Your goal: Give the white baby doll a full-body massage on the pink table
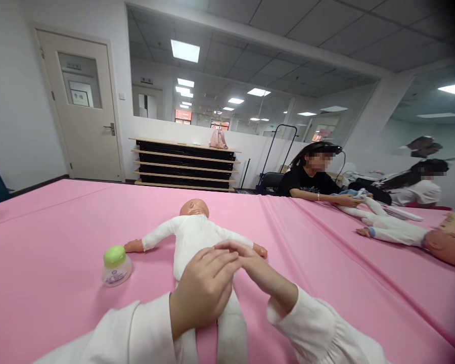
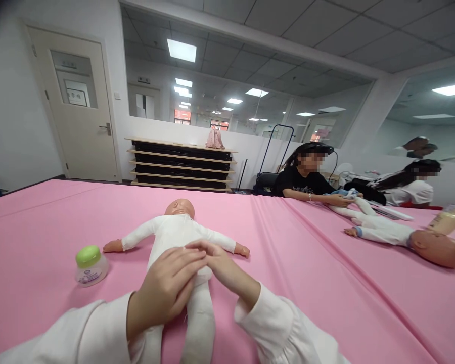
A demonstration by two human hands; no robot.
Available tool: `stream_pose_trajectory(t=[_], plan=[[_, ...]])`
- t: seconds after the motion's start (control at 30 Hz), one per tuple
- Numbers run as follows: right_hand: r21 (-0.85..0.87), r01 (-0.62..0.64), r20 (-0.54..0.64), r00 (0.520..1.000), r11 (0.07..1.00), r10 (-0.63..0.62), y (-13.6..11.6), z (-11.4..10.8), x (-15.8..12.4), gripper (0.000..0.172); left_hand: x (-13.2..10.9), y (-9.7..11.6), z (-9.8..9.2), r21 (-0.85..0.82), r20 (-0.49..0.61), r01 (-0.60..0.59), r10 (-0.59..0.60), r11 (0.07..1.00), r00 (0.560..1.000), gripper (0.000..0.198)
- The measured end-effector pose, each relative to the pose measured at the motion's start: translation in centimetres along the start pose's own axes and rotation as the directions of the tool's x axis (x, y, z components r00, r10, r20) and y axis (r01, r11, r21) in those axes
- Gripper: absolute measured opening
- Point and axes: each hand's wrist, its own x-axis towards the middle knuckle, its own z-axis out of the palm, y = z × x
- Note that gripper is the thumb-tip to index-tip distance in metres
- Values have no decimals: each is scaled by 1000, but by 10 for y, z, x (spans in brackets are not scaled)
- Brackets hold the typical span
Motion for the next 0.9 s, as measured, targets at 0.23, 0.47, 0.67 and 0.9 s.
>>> stream_pose_trajectory(t=[0.23, 0.47, 0.67, 0.9], plan=[[-268, 387, 241, 914, 882, -328, 30, 3, 88, 50, 19, -50, 30, -4, -8, -378, 378, 926, 926, 18], [-315, 400, 223, 912, 861, -343, 72, 66, 126, 29, -38, -73, 68, -210, 319, -161, 223, 964, 921, 20], [-368, 366, 226, 927, 855, -300, 81, 69, 129, 35, -45, -72, 63, -341, 336, 105, 17, 934, 942, 28], [-344, 239, 40, 970, 908, -240, 97, 70, 128, 38, -38, -71, 63, -112, 309, 358, -310, 927, 899, 23]])
